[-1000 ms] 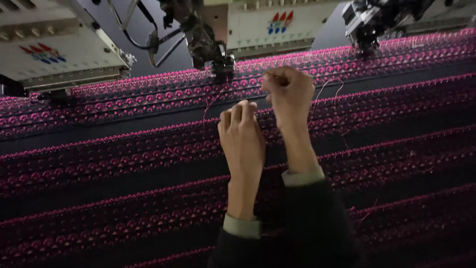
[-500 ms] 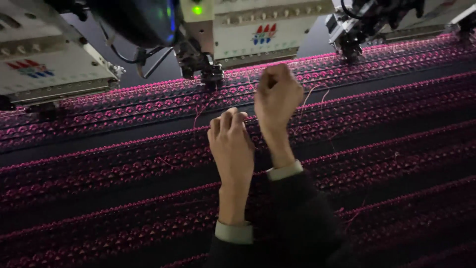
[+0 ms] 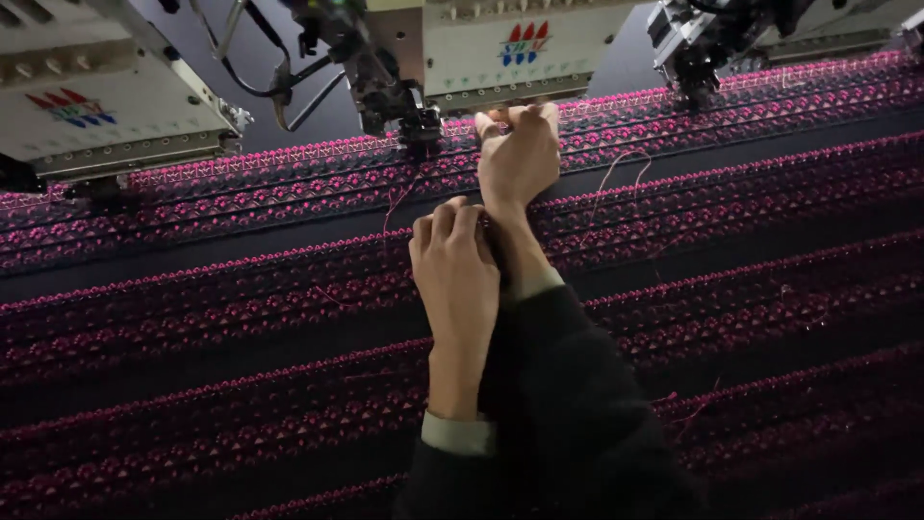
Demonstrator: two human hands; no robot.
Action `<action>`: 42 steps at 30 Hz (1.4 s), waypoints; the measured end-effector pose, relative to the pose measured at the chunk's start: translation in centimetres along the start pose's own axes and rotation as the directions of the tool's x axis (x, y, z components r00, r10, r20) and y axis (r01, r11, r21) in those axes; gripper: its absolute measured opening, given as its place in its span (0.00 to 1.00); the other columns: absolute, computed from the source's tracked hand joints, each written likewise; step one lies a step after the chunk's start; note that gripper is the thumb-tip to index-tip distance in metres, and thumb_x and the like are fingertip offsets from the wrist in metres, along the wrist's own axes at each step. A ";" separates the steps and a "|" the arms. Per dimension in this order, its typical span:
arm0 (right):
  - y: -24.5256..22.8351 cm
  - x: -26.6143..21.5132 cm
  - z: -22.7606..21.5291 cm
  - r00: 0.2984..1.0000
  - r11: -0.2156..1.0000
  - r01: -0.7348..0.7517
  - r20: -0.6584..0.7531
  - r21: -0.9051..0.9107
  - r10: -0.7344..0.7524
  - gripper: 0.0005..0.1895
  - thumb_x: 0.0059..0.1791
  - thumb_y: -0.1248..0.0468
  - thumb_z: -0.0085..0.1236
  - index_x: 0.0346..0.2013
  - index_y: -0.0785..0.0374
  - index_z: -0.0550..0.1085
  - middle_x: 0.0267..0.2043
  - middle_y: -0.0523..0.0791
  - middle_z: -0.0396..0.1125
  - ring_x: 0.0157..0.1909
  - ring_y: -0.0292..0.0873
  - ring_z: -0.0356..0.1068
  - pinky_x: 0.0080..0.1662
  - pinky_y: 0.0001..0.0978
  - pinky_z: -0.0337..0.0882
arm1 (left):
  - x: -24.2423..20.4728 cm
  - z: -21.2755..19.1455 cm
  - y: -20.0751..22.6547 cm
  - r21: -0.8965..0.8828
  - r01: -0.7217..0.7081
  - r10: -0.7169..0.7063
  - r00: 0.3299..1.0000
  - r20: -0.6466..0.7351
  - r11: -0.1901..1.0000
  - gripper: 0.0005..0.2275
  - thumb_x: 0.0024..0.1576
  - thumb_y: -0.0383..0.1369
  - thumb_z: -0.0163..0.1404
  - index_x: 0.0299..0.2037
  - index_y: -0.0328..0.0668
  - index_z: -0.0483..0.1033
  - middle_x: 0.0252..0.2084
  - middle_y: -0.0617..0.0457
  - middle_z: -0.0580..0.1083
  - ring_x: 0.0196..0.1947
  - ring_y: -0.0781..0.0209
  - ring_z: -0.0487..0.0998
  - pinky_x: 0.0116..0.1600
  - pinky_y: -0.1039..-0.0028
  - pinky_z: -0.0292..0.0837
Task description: Threading needles on an industrial embroidery machine
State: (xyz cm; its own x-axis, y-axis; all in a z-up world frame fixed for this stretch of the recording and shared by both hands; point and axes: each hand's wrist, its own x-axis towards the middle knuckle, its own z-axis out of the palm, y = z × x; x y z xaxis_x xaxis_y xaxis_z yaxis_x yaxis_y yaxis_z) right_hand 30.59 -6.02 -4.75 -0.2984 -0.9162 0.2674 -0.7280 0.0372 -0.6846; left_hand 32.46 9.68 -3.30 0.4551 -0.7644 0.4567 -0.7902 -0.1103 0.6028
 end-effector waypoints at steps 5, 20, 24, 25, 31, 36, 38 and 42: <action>1.7 -0.7 -2.1 0.989 0.966 0.149 -0.024 0.210 -0.148 0.05 0.45 0.60 0.68 0.25 0.53 0.80 0.31 0.43 0.71 0.36 0.53 0.77 0.44 0.48 0.77 | -0.2 -0.5 0.6 -0.008 -0.007 0.007 1.000 0.019 1.000 0.03 0.62 0.32 0.48 0.41 0.51 0.75 0.41 0.57 0.70 0.46 0.52 0.69 0.46 0.66 0.63; 0.0 1.0 -6.7 0.744 0.698 0.667 -0.268 0.260 -0.612 0.07 0.53 0.72 0.53 0.32 0.59 0.71 0.23 0.41 0.65 0.20 0.34 0.57 0.24 0.29 0.53 | 0.1 -1.5 0.8 -0.065 0.042 -0.036 0.996 0.079 0.997 0.07 0.62 0.25 0.45 0.45 0.42 0.77 0.47 0.52 0.74 0.46 0.48 0.70 0.46 0.59 0.67; 0.2 0.3 -5.7 0.763 0.767 0.624 -0.324 0.148 -0.559 0.07 0.56 0.69 0.43 0.35 0.59 0.69 0.17 0.40 0.59 0.15 0.32 0.51 0.20 0.25 0.53 | 0.5 -1.7 0.6 -0.075 0.009 -0.004 0.997 0.073 0.997 0.08 0.63 0.24 0.45 0.45 0.41 0.77 0.48 0.50 0.75 0.46 0.46 0.71 0.47 0.57 0.67; 0.1 -0.3 -5.6 0.759 0.765 0.628 -0.331 0.144 -0.561 0.07 0.56 0.69 0.43 0.35 0.59 0.69 0.17 0.40 0.59 0.15 0.32 0.51 0.20 0.25 0.53 | 0.5 -1.6 0.5 -0.081 0.004 0.002 0.998 0.069 0.997 0.08 0.63 0.24 0.45 0.45 0.41 0.77 0.48 0.50 0.75 0.46 0.46 0.71 0.47 0.57 0.67; -1.0 -1.3 -5.8 0.843 0.768 0.538 -0.259 0.349 -0.472 0.06 0.49 0.70 0.54 0.28 0.58 0.70 0.18 0.45 0.65 0.20 0.44 0.64 0.29 0.41 0.62 | 1.2 -2.1 1.3 -0.102 0.013 -0.001 0.994 0.113 0.995 0.07 0.61 0.32 0.44 0.41 0.47 0.76 0.43 0.51 0.74 0.42 0.45 0.71 0.45 0.55 0.63; -1.0 -0.9 -7.3 0.914 0.815 0.398 -0.105 0.421 -0.392 0.04 0.48 0.63 0.58 0.28 0.56 0.74 0.20 0.42 0.69 0.22 0.43 0.68 0.30 0.40 0.65 | 0.5 -1.2 0.7 -0.075 -0.019 0.026 0.995 0.094 0.997 0.08 0.58 0.28 0.46 0.44 0.46 0.78 0.50 0.51 0.74 0.46 0.43 0.71 0.52 0.55 0.64; -1.9 -0.5 -8.0 0.900 0.792 0.429 -0.132 0.434 -0.415 0.06 0.49 0.63 0.57 0.28 0.57 0.73 0.18 0.41 0.64 0.20 0.40 0.62 0.28 0.37 0.62 | 0.5 -1.3 1.2 -0.087 -0.008 0.017 0.994 0.111 0.996 0.08 0.59 0.26 0.47 0.45 0.44 0.77 0.51 0.50 0.74 0.47 0.43 0.70 0.53 0.55 0.64; -2.4 -0.1 -8.7 0.886 0.767 0.463 -0.210 0.444 -0.414 0.04 0.51 0.64 0.54 0.31 0.55 0.70 0.14 0.41 0.62 0.15 0.41 0.59 0.25 0.39 0.57 | -0.2 -1.9 1.1 -0.118 0.037 -0.018 0.987 0.160 0.992 0.07 0.61 0.24 0.45 0.46 0.42 0.75 0.51 0.48 0.73 0.49 0.44 0.69 0.53 0.55 0.67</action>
State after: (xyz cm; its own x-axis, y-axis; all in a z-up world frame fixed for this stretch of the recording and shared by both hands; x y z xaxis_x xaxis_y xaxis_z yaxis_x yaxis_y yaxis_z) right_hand 26.98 -2.55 2.75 -0.0926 -0.7436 0.6622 -0.4221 -0.5731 -0.7025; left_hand 32.26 10.85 -1.47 0.3980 -0.8539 0.3353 -0.7186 -0.0630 0.6925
